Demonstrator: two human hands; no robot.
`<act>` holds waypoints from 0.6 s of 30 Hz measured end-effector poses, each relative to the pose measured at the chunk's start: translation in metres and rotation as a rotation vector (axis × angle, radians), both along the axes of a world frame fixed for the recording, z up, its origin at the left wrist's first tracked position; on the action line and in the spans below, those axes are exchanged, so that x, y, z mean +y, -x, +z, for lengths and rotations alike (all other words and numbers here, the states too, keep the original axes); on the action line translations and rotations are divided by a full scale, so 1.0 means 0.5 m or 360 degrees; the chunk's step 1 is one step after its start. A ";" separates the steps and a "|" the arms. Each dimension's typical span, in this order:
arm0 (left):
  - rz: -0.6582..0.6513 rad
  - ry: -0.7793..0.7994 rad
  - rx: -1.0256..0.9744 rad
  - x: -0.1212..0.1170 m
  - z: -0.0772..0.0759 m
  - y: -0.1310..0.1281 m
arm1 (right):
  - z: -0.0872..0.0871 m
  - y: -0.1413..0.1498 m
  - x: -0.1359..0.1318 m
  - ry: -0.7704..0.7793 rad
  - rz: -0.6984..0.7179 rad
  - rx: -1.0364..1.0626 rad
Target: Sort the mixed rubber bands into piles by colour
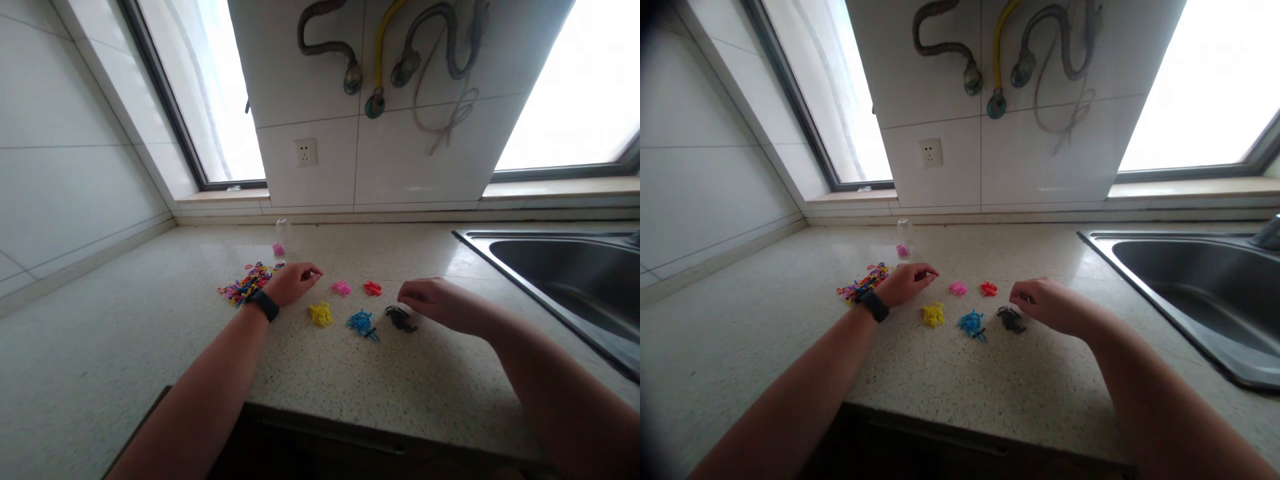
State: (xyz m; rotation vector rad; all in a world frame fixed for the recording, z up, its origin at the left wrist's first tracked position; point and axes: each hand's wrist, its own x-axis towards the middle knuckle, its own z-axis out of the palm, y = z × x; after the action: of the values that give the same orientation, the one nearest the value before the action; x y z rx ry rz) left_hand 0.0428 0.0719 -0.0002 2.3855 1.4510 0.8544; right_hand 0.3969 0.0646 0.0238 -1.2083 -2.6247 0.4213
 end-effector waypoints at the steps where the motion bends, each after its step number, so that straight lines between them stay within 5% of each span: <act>1: 0.0039 -0.0030 -0.0013 0.001 0.004 0.010 | -0.001 0.000 0.001 -0.0004 -0.0002 0.0016; 18: 0.0650 -0.0292 -0.0301 0.031 0.005 0.173 | -0.012 -0.003 0.009 -0.0064 -0.0083 0.0036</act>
State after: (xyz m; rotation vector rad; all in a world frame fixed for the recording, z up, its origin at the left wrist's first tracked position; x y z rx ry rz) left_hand -0.0437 0.0871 0.0026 2.0807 1.8811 1.3188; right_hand 0.3985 0.0689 0.0179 -1.2489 -2.5641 0.3691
